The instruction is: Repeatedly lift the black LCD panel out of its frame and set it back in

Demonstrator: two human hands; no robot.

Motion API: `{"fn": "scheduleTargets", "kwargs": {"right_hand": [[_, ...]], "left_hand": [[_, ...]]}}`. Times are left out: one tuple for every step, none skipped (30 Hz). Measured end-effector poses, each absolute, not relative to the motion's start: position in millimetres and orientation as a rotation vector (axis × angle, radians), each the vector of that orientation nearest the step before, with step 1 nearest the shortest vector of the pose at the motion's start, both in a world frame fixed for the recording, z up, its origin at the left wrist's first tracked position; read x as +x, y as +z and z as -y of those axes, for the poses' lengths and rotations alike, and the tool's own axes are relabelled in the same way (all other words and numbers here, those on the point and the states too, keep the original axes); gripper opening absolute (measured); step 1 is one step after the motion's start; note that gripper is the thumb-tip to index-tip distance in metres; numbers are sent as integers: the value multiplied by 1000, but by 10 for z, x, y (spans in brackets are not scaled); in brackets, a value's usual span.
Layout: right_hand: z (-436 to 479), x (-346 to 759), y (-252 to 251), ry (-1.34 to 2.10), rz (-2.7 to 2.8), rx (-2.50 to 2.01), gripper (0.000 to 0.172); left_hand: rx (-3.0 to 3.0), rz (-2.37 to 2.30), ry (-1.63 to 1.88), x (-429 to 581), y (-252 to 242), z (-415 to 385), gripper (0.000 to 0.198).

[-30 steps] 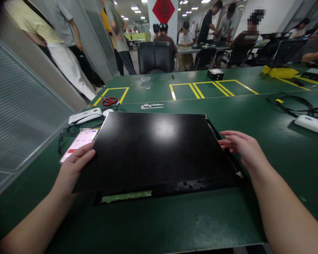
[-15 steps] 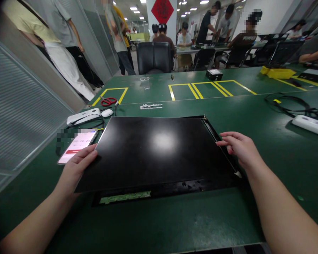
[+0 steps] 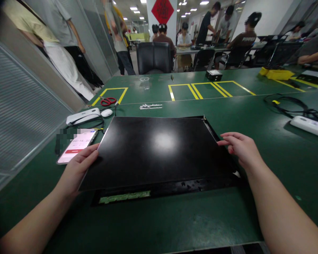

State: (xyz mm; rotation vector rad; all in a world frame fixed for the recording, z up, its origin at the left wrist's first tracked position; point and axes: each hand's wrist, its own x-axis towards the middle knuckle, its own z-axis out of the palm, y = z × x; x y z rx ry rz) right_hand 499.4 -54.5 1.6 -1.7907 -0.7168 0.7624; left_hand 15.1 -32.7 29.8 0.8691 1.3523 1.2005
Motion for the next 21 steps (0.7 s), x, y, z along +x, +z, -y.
{"fn": "scheduleTargets", "kwargs": {"right_hand": [[544,4991,19,759,718,-1789,20],[543,4986,21,755,720,-1787,19],[541,4980,23,751,721,-1786,18],[540,4974,25,747,721,-1786,16],[538,4968,27,744,719,-1787,15],[538,4962,29,742,716,-1789,14],[537,4957,31,740,713,-1791,14],[538,4952,35,738,710,-1792,13],[539,4948,40,737,707,-1794,13],[541,4944,45,734,704,-1798,12],[543,4940,52,730,702,-1801,11],[547,4936,59,726,699,-1805,11],[550,4932,67,722,698,-1809,10],[555,4929,74,718,697,-1812,10],[559,4927,80,714,698,-1814,9],[562,4925,84,711,699,-1816,9],[566,4925,86,707,701,-1819,9],[568,4926,85,704,703,-1821,10],[570,4930,83,702,705,-1823,10],[570,4935,78,701,707,-1824,11],[570,4942,71,700,711,-1824,11]], "left_hand": [[880,-1348,1189,149,292,325,53],[887,-1345,1177,146,286,322,55],[891,-1343,1170,142,279,319,56],[891,-1340,1166,139,274,317,58],[889,-1336,1164,137,269,314,60],[885,-1332,1166,135,267,312,61],[879,-1326,1169,134,265,311,61],[873,-1320,1171,134,265,310,61],[867,-1314,1172,135,265,309,61],[861,-1308,1171,136,265,310,61],[858,-1301,1171,138,264,311,61],[857,-1294,1171,140,262,312,62],[858,-1287,1171,142,259,314,63],[859,-1281,1171,143,255,315,65],[860,-1276,1169,143,251,316,67],[861,-1270,1167,142,246,316,70],[863,-1263,1164,140,242,315,71],[867,-1252,1157,136,238,313,72],[873,-1238,1147,131,235,309,72],[883,-1223,1136,124,232,305,72],[894,-1211,1124,115,229,301,72]]}}
